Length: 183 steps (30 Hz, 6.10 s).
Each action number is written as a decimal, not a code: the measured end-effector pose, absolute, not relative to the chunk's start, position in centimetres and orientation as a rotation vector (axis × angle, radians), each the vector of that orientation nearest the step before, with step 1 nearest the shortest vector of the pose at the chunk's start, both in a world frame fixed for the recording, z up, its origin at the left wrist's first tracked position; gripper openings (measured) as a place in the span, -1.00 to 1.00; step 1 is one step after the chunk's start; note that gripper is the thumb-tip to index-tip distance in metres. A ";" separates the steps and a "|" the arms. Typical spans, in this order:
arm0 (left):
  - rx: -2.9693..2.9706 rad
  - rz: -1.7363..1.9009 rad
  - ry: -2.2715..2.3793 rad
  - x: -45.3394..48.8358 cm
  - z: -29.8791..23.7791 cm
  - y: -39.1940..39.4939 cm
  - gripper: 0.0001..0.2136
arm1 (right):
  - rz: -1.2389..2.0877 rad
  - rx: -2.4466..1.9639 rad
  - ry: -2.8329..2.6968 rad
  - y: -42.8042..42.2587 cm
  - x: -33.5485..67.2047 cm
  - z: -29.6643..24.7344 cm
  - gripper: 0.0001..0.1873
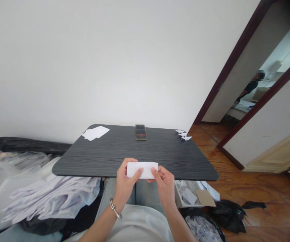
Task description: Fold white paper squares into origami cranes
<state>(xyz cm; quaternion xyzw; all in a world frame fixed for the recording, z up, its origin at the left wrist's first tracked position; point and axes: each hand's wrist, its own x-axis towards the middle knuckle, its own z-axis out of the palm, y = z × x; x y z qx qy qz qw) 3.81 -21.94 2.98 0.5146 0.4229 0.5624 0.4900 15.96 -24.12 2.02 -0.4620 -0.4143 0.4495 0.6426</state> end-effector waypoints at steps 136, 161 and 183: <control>1.439 1.068 1.044 2.1 2.6 -20.5 -0.81 | 1.228 -1.070 -0.884 -22.4 17.0 0.7 -0.80; 1.385 1.138 1.018 2.8 2.7 -20.8 -0.84 | 1.308 -0.897 -0.743 -22.6 14.1 0.9 -0.78; 1.311 1.195 1.072 2.9 2.7 -20.9 -0.81 | 1.127 -0.932 -0.855 -22.7 15.8 0.8 -0.71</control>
